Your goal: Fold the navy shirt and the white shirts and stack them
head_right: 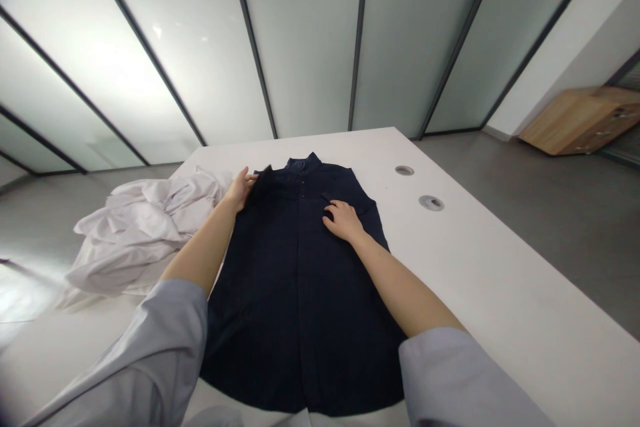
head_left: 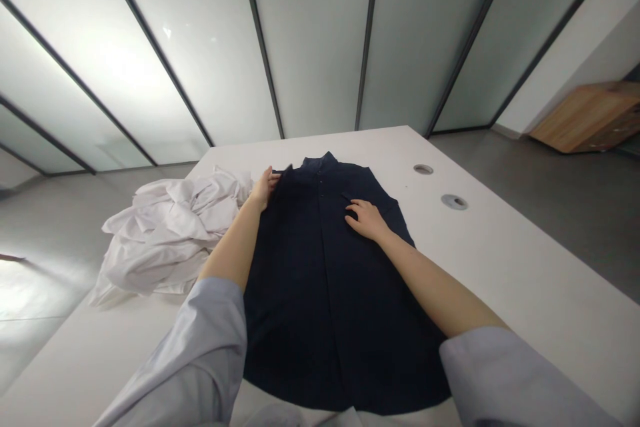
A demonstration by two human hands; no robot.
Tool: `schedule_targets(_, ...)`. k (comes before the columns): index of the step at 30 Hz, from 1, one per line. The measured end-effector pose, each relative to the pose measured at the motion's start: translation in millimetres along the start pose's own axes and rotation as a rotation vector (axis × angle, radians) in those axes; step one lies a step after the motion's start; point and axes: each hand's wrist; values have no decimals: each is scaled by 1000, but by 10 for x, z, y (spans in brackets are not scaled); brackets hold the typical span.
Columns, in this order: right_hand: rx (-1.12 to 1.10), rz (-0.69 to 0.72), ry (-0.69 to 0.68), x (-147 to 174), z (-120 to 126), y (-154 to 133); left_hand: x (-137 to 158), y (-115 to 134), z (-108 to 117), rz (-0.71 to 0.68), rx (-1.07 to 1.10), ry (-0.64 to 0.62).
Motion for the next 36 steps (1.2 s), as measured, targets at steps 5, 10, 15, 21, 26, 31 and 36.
schedule_targets(5,2,-3,8,3,1,4,16,-57,-137,-167,-314,-116)
schedule_targets(10,8,-9,19,11,11,-12,209,-280,-266,-347,-1046,-301)
schedule_targets(15,6,-6,17,19,14,-18,340,-440,-266,-223,-1313,-252)
schedule_targets(21,5,-13,1,18,13,-10,218,-388,-256,-13,-1295,-134)
schedule_targets(26,1,5,5,9,5,-3,167,-230,-334,79,-1302,-57)
schedule_targets(31,-6,3,17,7,-1,-7,65,-116,-304,-71,-1407,-92)
schedule_targets(36,-8,-11,9,18,12,-23,2,-302,-219,-156,-1471,-248)
Point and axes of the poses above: each hand's wrist, its own x-axis away from the middle knuckle, its own z-axis out of the back of the hand, y = z × x, and after that the axes turned 3 degrees about x, right-handed
